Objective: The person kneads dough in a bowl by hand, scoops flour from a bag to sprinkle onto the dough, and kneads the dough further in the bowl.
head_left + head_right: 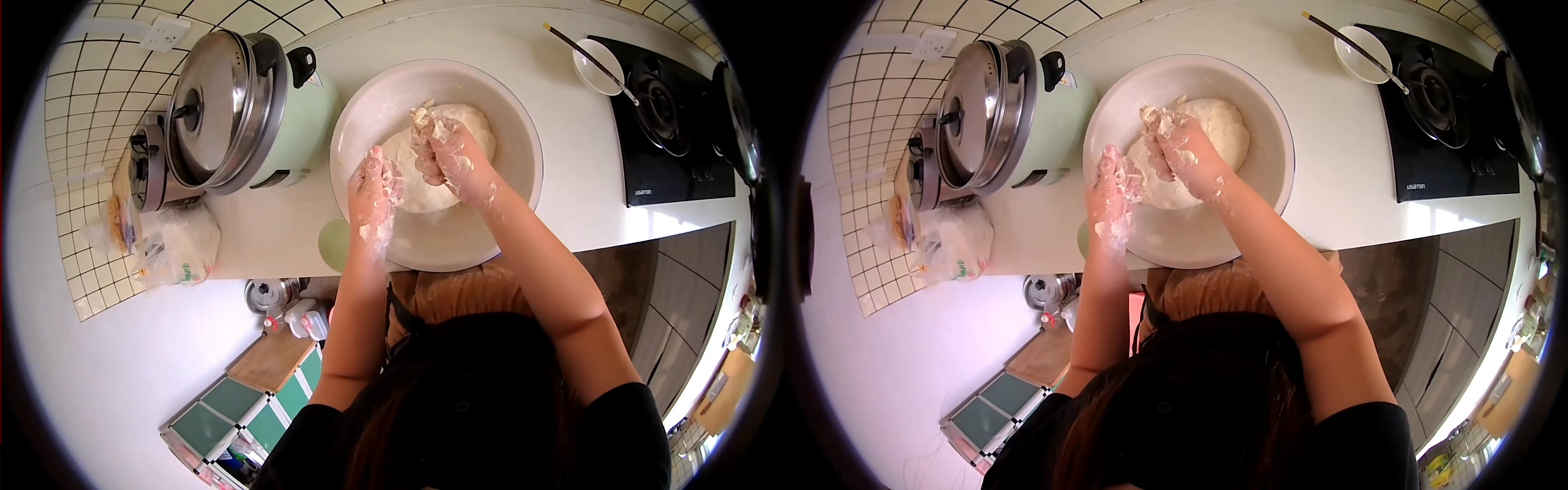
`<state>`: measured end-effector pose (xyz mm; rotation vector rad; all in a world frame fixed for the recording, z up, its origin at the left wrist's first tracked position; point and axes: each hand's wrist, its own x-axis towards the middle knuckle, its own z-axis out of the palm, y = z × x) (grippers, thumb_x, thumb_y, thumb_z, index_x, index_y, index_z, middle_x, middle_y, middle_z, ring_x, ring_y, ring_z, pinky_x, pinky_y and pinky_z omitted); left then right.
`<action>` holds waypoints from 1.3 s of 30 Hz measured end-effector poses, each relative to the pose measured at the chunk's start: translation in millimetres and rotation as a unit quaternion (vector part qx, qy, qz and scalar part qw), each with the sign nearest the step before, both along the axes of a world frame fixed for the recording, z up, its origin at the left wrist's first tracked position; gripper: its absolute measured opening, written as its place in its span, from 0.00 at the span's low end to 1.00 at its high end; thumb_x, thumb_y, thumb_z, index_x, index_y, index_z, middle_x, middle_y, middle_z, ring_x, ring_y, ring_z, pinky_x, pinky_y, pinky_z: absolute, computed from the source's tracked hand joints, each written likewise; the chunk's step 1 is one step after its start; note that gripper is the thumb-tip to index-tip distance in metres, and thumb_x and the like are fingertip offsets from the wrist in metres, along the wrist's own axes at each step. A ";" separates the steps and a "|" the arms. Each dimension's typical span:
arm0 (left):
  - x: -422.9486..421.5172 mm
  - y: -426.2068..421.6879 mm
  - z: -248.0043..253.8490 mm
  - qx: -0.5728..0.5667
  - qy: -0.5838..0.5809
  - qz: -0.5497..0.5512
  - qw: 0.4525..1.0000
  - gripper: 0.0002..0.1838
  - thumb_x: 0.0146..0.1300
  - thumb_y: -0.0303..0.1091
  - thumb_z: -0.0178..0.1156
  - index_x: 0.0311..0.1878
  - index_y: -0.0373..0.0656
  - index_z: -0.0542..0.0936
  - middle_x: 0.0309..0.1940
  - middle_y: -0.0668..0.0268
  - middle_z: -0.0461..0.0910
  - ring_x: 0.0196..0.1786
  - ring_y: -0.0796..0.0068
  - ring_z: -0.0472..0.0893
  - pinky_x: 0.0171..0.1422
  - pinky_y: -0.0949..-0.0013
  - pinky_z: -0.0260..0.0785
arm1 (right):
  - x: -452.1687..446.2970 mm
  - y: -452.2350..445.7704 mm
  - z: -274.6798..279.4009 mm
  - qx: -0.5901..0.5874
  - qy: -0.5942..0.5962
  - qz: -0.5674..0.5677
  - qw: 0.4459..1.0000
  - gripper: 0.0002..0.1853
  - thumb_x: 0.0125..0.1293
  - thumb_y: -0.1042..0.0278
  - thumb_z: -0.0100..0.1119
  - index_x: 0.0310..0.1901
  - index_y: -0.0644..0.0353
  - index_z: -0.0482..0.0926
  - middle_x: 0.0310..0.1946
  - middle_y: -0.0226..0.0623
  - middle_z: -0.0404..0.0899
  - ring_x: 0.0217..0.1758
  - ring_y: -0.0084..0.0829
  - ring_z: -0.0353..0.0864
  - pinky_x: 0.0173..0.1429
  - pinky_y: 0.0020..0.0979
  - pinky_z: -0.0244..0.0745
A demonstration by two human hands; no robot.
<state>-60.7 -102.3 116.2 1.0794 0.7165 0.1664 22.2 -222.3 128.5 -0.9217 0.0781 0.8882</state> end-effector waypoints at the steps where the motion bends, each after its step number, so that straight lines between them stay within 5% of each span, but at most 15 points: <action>1: 0.0 -0.3 0.5 -0.011 -0.010 -0.006 1.000 0.18 0.69 0.42 0.51 0.23 0.49 0.66 0.15 0.76 0.56 0.19 0.83 0.56 0.23 0.76 0.48 | -0.6 0.0 2.0 -0.016 -0.005 0.005 1.000 0.20 0.70 0.51 0.50 0.24 0.54 0.63 0.18 0.22 0.58 0.16 0.17 0.53 0.19 0.23 0.47; 7: 1.5 6.5 4.4 -0.110 -0.052 -0.033 0.992 0.25 0.67 0.56 0.47 0.18 0.52 0.58 0.13 0.75 0.53 0.18 0.80 0.54 0.23 0.73 0.45 | -6.5 -1.7 -0.4 -0.034 -0.051 0.007 0.998 0.21 0.70 0.46 0.48 0.24 0.52 0.64 0.16 0.20 0.57 0.16 0.16 0.52 0.20 0.23 0.46; 10: 0.2 15.6 4.7 -0.197 -0.117 -0.088 0.969 0.28 0.64 0.65 0.40 0.22 0.50 0.64 0.18 0.71 0.59 0.23 0.75 0.58 0.28 0.72 0.50 | -4.8 0.2 -19.4 -0.007 -0.048 -0.016 0.999 0.22 0.70 0.45 0.46 0.31 0.57 0.71 0.21 0.24 0.63 0.23 0.18 0.64 0.24 0.24 0.60; 14: 0.7 13.8 2.4 -0.267 -0.138 -0.097 0.949 0.38 0.60 0.73 0.35 0.42 0.44 0.71 0.36 0.62 0.69 0.41 0.67 0.67 0.47 0.66 0.59 | -14.0 4.4 -17.0 -0.129 -0.222 -0.085 0.963 0.24 0.70 0.47 0.46 0.53 0.62 0.71 0.47 0.38 0.70 0.49 0.31 0.73 0.52 0.31 0.69; 16: 4.4 8.7 12.3 -0.281 -0.136 -0.118 0.943 0.43 0.59 0.75 0.34 0.56 0.41 0.67 0.50 0.57 0.68 0.53 0.63 0.66 0.59 0.60 0.57 | -8.6 1.6 -6.5 -0.153 -0.333 -0.038 0.930 0.29 0.69 0.48 0.46 0.64 0.61 0.65 0.62 0.44 0.64 0.64 0.40 0.67 0.68 0.39 0.60; 21: 1.9 -27.6 32.6 -0.288 -0.145 -0.109 0.940 0.51 0.59 0.74 0.35 0.73 0.41 0.44 0.73 0.60 0.47 0.74 0.61 0.49 0.75 0.55 0.43 | -19.3 33.1 -28.1 -0.278 -0.531 -0.029 0.800 0.32 0.68 0.46 0.42 0.67 0.60 0.61 0.72 0.53 0.46 0.75 0.52 0.42 0.75 0.49 0.36; 22: -1.9 -20.1 20.3 -0.355 -0.133 -0.058 0.923 0.44 0.63 0.71 0.35 0.74 0.50 0.48 0.72 0.63 0.51 0.74 0.62 0.50 0.75 0.52 0.41 | -27.2 36.8 -32.7 -0.285 -0.528 -0.016 0.800 0.33 0.69 0.45 0.40 0.68 0.60 0.60 0.72 0.53 0.45 0.76 0.52 0.41 0.75 0.50 0.36; 25: -3.1 -17.3 -27.3 -0.193 -0.306 -0.005 0.932 0.41 0.64 0.69 0.35 0.74 0.55 0.48 0.73 0.68 0.50 0.74 0.61 0.49 0.74 0.47 0.41 | -67.1 43.6 -13.2 -0.293 -0.527 0.012 0.797 0.33 0.69 0.46 0.36 0.69 0.61 0.57 0.72 0.52 0.45 0.76 0.52 0.38 0.76 0.48 0.35; 27: -9.8 -12.2 -15.6 -0.160 -0.325 -0.086 0.928 0.39 0.64 0.67 0.37 0.74 0.60 0.50 0.73 0.73 0.50 0.73 0.60 0.50 0.73 0.45 0.41 | -77.5 44.1 -7.1 -0.296 -0.544 0.011 0.785 0.31 0.70 0.48 0.35 0.69 0.60 0.57 0.72 0.48 0.49 0.77 0.49 0.38 0.76 0.45 0.37; 29: -5.5 -2.3 -25.0 -0.220 -0.221 -0.042 0.949 0.39 0.64 0.67 0.37 0.74 0.58 0.51 0.73 0.74 0.50 0.73 0.63 0.51 0.72 0.48 0.42 | -73.4 46.8 -19.5 -0.311 -0.578 0.011 0.754 0.29 0.72 0.51 0.34 0.68 0.59 0.59 0.71 0.45 0.52 0.77 0.48 0.39 0.76 0.43 0.39; 31: -0.3 -6.8 -15.6 -0.280 -0.180 -0.043 0.942 0.42 0.63 0.69 0.34 0.74 0.52 0.50 0.72 0.70 0.51 0.73 0.66 0.52 0.73 0.55 0.44 | -51.4 50.0 -29.6 -0.328 -0.491 0.024 0.807 0.27 0.72 0.52 0.33 0.66 0.59 0.62 0.70 0.45 0.54 0.77 0.47 0.38 0.76 0.41 0.39; 33: -5.3 -31.5 14.8 -0.304 -0.116 -0.043 0.945 0.44 0.63 0.70 0.33 0.74 0.49 0.50 0.72 0.68 0.52 0.72 0.67 0.53 0.73 0.59 0.45 | -23.2 40.5 -44.0 -0.287 -0.515 -0.043 0.806 0.28 0.72 0.48 0.37 0.62 0.62 0.66 0.62 0.47 0.65 0.60 0.42 0.68 0.63 0.36 0.62; 34: -6.6 -38.9 13.7 -0.309 -0.146 -0.077 0.937 0.45 0.63 0.70 0.34 0.74 0.47 0.50 0.71 0.66 0.53 0.72 0.66 0.54 0.74 0.61 0.45 | -8.4 39.2 -47.3 -0.256 -0.394 -0.014 0.883 0.28 0.72 0.47 0.38 0.61 0.63 0.66 0.60 0.46 0.67 0.53 0.39 0.73 0.58 0.35 0.66; 37: -7.9 -41.7 14.3 -0.310 -0.146 -0.086 0.935 0.44 0.63 0.70 0.32 0.74 0.49 0.49 0.71 0.66 0.52 0.72 0.65 0.53 0.74 0.60 0.44 | -11.7 35.0 -49.3 -0.243 -0.295 0.065 0.922 0.30 0.71 0.44 0.38 0.63 0.60 0.66 0.55 0.46 0.69 0.37 0.34 0.71 0.47 0.35 0.67; 39: -5.4 -29.3 3.6 -0.288 -0.149 -0.062 0.944 0.43 0.64 0.69 0.33 0.74 0.51 0.48 0.73 0.73 0.48 0.74 0.66 0.50 0.75 0.61 0.43 | -38.2 33.4 -40.1 -0.273 -0.412 0.089 0.865 0.29 0.71 0.45 0.37 0.64 0.56 0.65 0.62 0.49 0.63 0.59 0.42 0.63 0.63 0.40 0.57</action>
